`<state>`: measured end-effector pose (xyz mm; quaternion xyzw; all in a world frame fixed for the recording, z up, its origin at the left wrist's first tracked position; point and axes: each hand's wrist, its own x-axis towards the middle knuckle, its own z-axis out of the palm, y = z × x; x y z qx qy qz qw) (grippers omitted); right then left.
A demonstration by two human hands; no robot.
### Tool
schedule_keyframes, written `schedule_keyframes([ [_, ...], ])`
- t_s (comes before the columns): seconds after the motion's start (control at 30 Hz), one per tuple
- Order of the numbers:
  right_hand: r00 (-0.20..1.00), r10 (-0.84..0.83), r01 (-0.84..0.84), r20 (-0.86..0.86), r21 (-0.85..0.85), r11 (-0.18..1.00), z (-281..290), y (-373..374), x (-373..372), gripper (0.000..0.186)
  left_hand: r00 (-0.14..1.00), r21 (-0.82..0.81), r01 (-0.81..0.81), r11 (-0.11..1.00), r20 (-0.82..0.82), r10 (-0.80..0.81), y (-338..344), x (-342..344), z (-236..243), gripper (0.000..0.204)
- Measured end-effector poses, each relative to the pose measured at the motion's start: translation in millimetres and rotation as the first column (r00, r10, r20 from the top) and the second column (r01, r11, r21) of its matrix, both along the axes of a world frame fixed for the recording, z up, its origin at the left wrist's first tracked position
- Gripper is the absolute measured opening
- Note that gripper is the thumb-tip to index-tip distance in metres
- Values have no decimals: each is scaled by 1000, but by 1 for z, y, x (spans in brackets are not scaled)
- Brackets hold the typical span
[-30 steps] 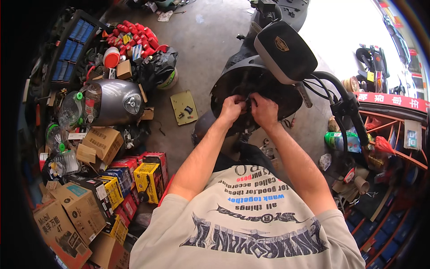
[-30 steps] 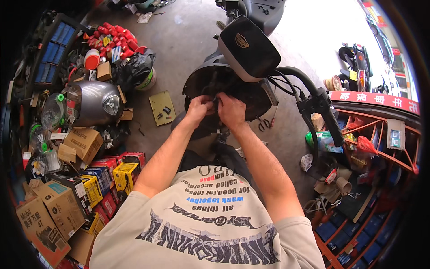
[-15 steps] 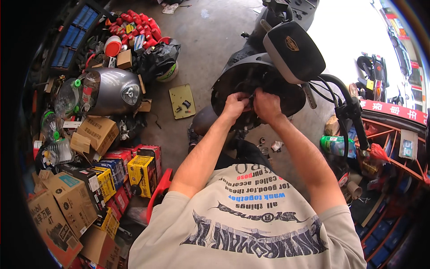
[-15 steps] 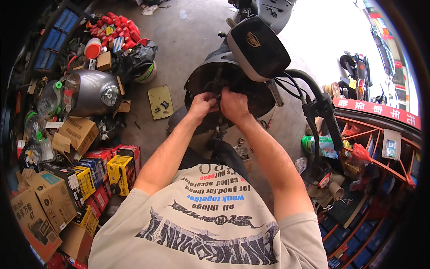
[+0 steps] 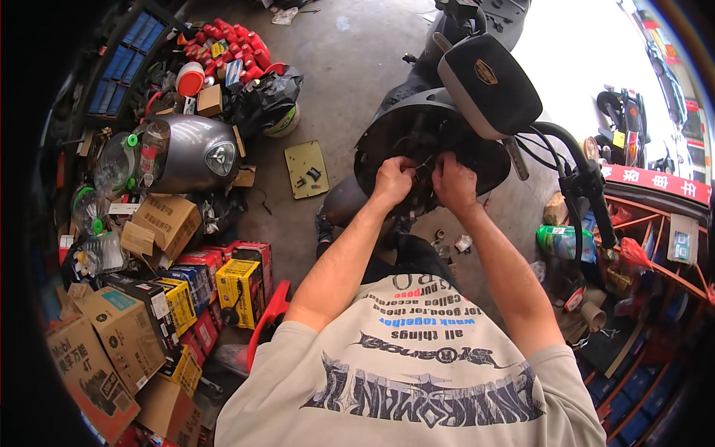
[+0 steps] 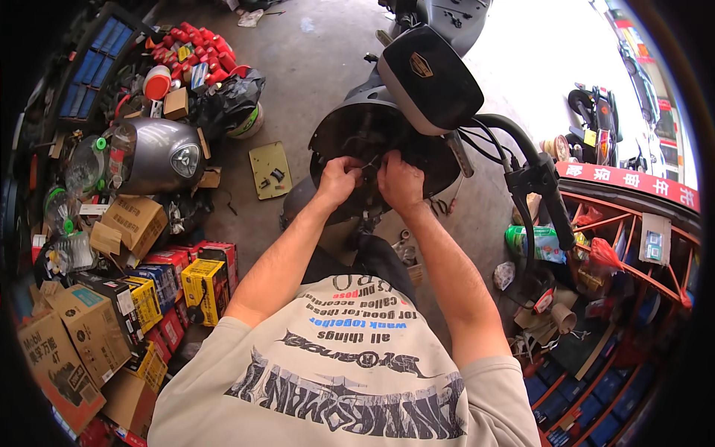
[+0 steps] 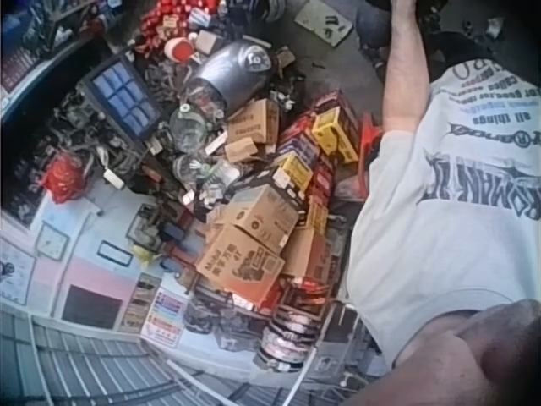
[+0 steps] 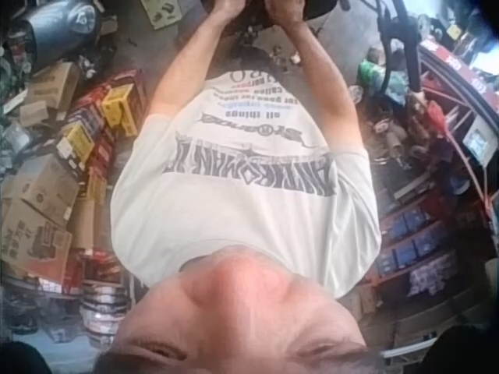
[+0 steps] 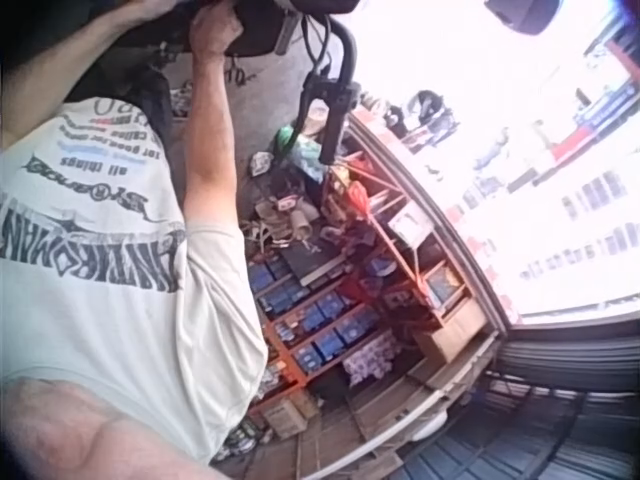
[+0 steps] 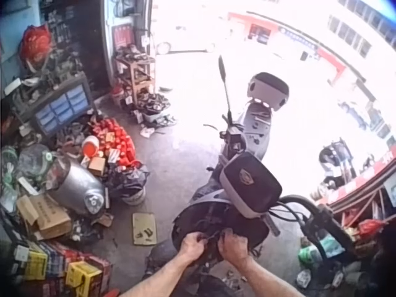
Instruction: The recorder is repairing the wiring and front panel of a scooter, securing wires with cable ties and trimming them with scissors.
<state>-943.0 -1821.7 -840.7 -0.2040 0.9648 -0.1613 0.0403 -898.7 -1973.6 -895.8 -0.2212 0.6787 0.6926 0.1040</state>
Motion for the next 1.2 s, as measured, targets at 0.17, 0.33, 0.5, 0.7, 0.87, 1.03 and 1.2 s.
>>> schedule_keyframes([
  [0.17, 1000, -22, 23, 20, -61, 998, 3, -2, 4, 16, 994, 190, -100, 977, 71, 88, 13, 0, 1, 21],
  [0.33, 997, -25, 28, 68, -50, 998, 8, -5, 6, 16, 989, 207, -134, 969, 87, 118, 13, -2, 0, 21],
  [0.5, 999, -42, 47, 34, -162, 986, 14, -10, 13, 15, 993, 174, -91, 980, 84, 77, 8, -4, 2, 21],
  [0.7, 996, -82, 84, 22, -99, 992, 2, -17, 4, 11, 997, 186, -46, 981, 76, 33, 6, -6, 9, 19],
  [0.87, 998, -62, 64, 15, -139, 988, 5, -14, 9, 11, 998, -150, 10, 989, -67, -21, 2, -3, -3, 15],
  [1.03, 994, -104, 107, 31, -175, 979, 8, -7, 12, 10, 987, -289, 12, 957, -148, -57, 7, -1, -11, 15],
  [1.2, 975, -215, 220, 54, -343, 913, 7, -14, 21, 10, 994, -225, 78, 971, -58, -93, 2, -1, -7, 14],
])
